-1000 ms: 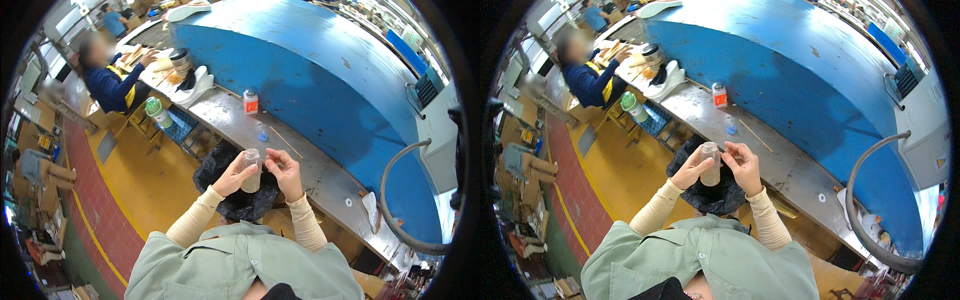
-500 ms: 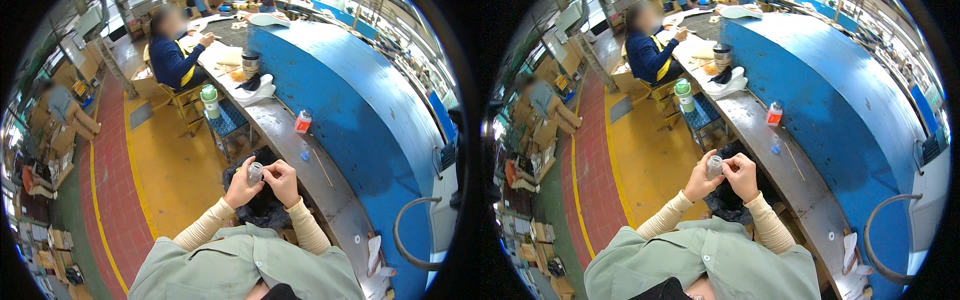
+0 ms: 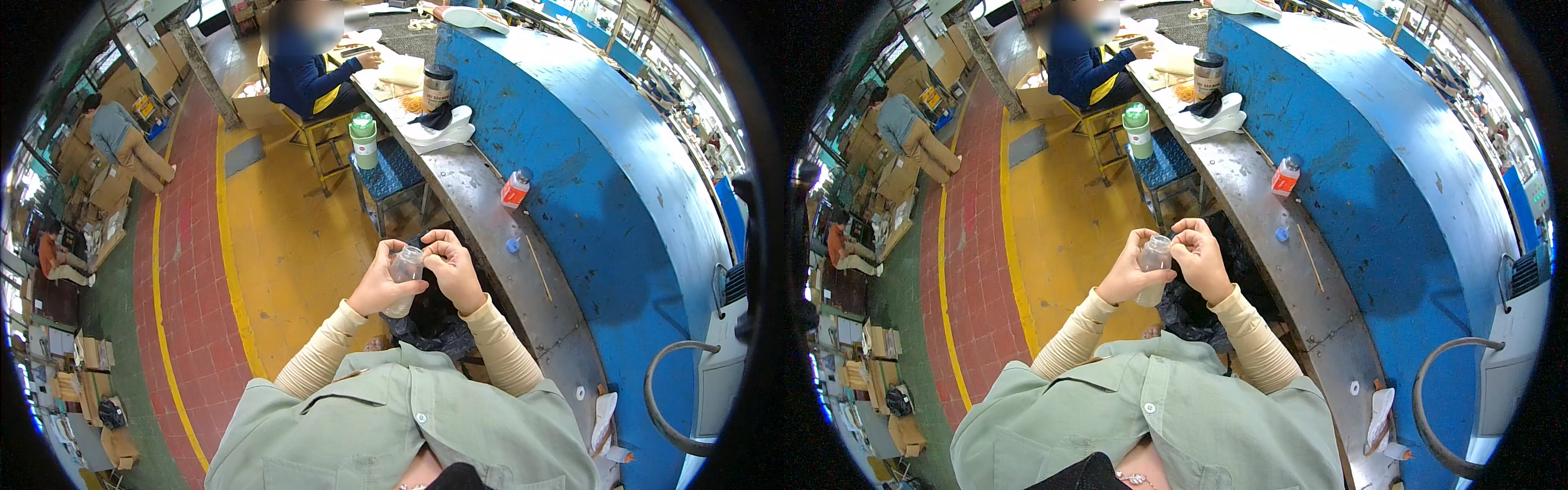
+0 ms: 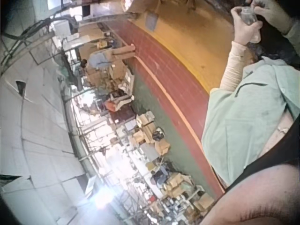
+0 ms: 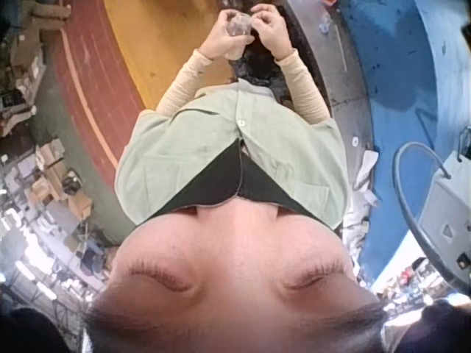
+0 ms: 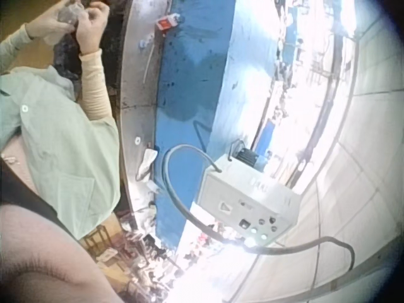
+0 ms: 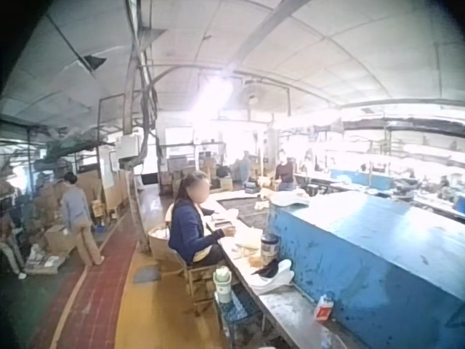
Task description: The person holds a small plastic bottle and uses a wooden stick to scoop a viscous substance from the bottle. They repeatedly dip the stick into the bottle and scrape the sides, then place the stick into a black trash bag below the workbench.
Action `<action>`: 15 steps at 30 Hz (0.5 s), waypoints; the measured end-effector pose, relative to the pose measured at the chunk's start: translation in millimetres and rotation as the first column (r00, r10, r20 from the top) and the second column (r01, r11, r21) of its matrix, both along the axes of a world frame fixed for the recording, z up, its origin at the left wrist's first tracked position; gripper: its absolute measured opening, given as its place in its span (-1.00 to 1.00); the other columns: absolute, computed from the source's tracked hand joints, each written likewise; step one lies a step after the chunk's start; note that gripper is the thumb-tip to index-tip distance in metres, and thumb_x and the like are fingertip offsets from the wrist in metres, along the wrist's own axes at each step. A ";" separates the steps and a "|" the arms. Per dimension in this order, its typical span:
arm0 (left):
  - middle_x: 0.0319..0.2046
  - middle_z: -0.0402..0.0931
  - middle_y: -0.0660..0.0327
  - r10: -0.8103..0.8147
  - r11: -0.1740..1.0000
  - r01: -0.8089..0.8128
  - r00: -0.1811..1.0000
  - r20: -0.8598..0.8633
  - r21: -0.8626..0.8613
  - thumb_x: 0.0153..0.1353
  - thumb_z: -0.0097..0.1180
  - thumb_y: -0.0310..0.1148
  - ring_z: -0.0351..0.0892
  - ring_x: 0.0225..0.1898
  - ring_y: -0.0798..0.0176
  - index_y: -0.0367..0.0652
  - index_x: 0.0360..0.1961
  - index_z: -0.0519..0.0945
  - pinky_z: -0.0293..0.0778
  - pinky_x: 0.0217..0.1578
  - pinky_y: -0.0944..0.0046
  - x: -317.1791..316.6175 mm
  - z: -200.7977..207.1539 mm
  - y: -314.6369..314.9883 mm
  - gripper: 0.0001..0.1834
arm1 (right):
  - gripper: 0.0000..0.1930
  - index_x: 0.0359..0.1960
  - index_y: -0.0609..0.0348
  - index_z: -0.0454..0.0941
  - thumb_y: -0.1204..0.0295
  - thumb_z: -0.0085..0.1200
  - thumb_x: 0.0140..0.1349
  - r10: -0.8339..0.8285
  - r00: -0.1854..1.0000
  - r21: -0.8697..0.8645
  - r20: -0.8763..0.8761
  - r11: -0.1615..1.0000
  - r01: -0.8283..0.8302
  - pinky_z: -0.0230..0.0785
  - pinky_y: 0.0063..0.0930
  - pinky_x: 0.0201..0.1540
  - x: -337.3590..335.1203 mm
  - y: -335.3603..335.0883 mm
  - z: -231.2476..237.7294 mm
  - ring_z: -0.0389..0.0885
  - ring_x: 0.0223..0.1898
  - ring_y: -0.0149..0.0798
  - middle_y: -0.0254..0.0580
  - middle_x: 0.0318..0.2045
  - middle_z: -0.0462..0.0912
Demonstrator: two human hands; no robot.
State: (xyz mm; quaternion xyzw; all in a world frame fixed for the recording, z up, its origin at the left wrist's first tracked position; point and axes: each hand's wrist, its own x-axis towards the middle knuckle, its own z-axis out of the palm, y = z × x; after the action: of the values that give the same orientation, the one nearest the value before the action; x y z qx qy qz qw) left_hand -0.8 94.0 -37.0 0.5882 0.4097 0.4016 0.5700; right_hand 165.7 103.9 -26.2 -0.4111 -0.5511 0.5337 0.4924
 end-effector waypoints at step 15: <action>-0.22 0.55 0.11 -0.103 0.929 0.204 0.944 0.315 -0.309 0.11 0.21 -0.30 0.60 -0.29 0.28 -0.25 0.02 0.36 0.54 -0.21 0.26 -13.8 15.2 -5.2 -0.51 | -0.72 -0.05 0.30 0.47 0.53 0.07 0.20 0.056 0.959 -0.093 -0.278 0.992 -0.085 0.38 -0.56 -0.14 8.5 -8.7 14.3 0.48 -0.17 -0.45 -0.31 -0.16 0.52</action>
State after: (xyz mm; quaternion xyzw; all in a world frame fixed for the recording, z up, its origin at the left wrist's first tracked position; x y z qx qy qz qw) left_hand -14.7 88.7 -21.8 0.4464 0.3355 0.3618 0.7465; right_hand 174.1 95.2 -11.9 -0.3382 -0.4634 0.6306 0.5228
